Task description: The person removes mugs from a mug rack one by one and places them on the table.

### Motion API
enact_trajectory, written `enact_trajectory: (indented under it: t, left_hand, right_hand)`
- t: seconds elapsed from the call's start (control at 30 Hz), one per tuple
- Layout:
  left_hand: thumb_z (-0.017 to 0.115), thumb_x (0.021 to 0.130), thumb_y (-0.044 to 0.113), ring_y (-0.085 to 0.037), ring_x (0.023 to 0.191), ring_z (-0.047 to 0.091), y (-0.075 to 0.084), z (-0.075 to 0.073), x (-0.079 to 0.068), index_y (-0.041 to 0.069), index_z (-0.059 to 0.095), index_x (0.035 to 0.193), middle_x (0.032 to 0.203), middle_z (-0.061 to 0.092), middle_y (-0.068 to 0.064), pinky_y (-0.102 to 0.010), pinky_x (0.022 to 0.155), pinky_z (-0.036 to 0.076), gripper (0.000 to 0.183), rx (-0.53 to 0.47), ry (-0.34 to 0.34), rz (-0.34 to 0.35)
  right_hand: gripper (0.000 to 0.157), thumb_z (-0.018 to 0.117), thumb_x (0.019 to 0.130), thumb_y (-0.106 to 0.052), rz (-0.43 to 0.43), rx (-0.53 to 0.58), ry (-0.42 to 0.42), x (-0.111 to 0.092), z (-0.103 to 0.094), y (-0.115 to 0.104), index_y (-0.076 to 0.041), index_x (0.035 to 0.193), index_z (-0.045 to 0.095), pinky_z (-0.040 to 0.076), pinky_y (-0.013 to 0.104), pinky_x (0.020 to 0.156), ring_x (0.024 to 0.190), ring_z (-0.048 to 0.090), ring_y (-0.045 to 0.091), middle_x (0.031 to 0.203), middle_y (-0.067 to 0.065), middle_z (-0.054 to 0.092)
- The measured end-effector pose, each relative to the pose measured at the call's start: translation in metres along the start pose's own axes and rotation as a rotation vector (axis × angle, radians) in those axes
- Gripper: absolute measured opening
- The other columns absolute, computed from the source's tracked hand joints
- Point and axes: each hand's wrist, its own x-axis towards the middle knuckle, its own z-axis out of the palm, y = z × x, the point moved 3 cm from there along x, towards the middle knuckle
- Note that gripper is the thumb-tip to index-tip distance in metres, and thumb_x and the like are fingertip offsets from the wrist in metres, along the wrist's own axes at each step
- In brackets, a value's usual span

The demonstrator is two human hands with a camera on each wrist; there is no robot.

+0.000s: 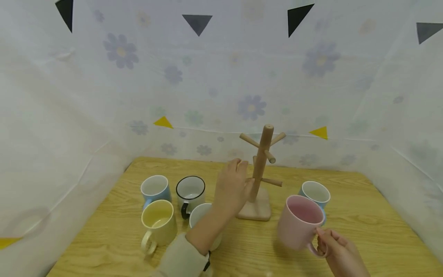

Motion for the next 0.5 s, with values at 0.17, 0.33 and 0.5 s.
enact_trajectory:
  t: [0.17,0.33,0.5]
  left_hand:
    - [0.071,0.081,0.024,-0.028,0.102,0.059,-0.018,-0.002,0.019,0.003,0.059,0.114,0.113,0.061,-0.014,-0.037,0.082,0.052,0.041,0.05,0.028,0.008]
    - [0.072,0.081,0.026,-0.029,0.098,0.06,-0.03,0.004,0.037,0.001,0.057,0.116,0.113,0.06,-0.016,-0.037,0.077,0.053,0.046,0.084,0.107,0.063]
    - [0.071,0.081,0.028,-0.025,0.1,0.061,-0.034,0.011,0.049,0.003,0.058,0.116,0.11,0.063,-0.012,-0.034,0.082,0.053,0.045,0.15,0.189,0.166]
  right_hand:
    - [0.039,0.03,0.101,-0.008,-0.021,0.042,-0.097,-0.004,-0.011,-0.002,-0.019,0.069,0.047,0.028,0.029,0.059,0.066,0.039,0.019,0.065,-0.003,0.04]
    - [0.04,0.029,0.101,-0.007,-0.029,0.078,-0.091,-0.008,-0.022,-0.003,-0.021,0.069,0.047,0.021,0.031,0.059,0.065,0.034,0.023,0.065,0.005,0.031]
    - [0.043,0.025,0.101,-0.004,-0.067,0.134,-0.103,-0.015,-0.034,-0.002,-0.022,0.071,0.049,0.016,0.032,0.06,0.066,0.027,0.026,0.067,0.009,0.026]
